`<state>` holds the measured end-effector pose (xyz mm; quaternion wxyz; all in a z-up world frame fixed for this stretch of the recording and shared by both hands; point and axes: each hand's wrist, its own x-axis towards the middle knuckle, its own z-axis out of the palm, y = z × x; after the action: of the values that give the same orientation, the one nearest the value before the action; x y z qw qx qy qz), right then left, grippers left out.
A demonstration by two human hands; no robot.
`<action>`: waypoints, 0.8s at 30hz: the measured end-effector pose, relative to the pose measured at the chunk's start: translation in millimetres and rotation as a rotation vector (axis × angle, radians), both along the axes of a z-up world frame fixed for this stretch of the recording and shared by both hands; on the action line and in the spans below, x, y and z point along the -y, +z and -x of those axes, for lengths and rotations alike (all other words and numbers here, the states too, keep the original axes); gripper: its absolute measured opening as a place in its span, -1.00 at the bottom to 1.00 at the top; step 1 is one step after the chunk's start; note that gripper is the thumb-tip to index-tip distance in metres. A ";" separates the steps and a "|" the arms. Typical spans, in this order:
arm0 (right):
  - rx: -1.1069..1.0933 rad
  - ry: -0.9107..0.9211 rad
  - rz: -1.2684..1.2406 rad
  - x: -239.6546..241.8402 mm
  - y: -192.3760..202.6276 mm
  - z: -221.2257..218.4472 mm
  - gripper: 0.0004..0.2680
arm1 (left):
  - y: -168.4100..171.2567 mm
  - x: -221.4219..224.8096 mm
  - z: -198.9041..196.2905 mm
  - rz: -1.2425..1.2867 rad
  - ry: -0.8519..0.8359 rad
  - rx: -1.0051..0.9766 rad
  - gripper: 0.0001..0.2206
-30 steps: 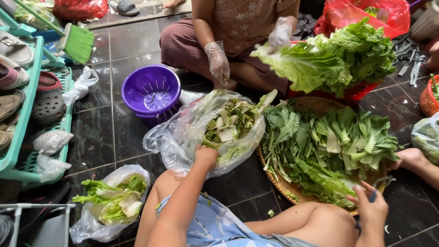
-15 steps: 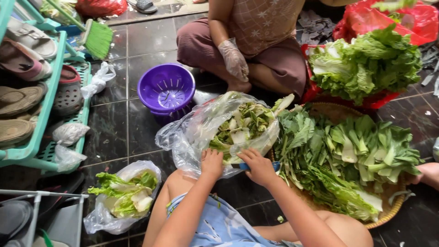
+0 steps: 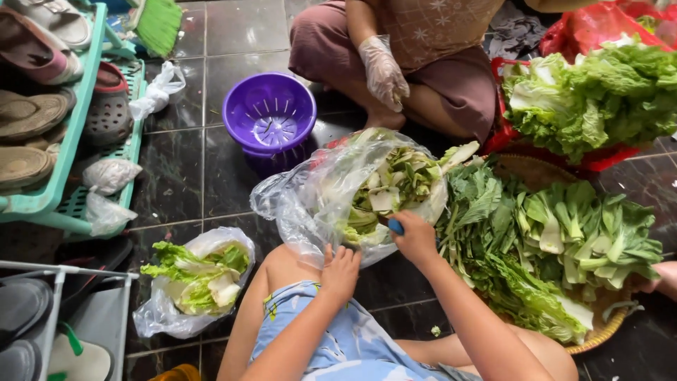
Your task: People sitting on the floor are sorting, trimming, and bagging various leafy green vegetables like lettuce and bok choy.
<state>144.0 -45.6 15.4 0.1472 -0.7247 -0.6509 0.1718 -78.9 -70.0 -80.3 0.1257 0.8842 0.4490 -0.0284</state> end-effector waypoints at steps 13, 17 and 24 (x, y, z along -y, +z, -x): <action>0.323 0.368 0.318 -57.1 -46.2 68.2 -0.50 | -13.5 15.6 -1.4 -0.359 0.051 -0.071 -0.53; 0.311 0.413 0.279 -54.0 -49.1 71.9 -0.57 | -36.2 17.5 -3.8 -0.255 0.028 -0.145 -0.52; 0.319 0.363 0.156 -51.0 -88.1 63.1 -0.94 | -40.4 14.0 -6.5 -0.158 0.083 -0.072 -0.61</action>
<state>80.9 5.4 -72.8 -0.0470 -0.6228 -0.7703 0.1283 -72.4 -84.0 -120.7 0.0405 0.8703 0.4905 -0.0196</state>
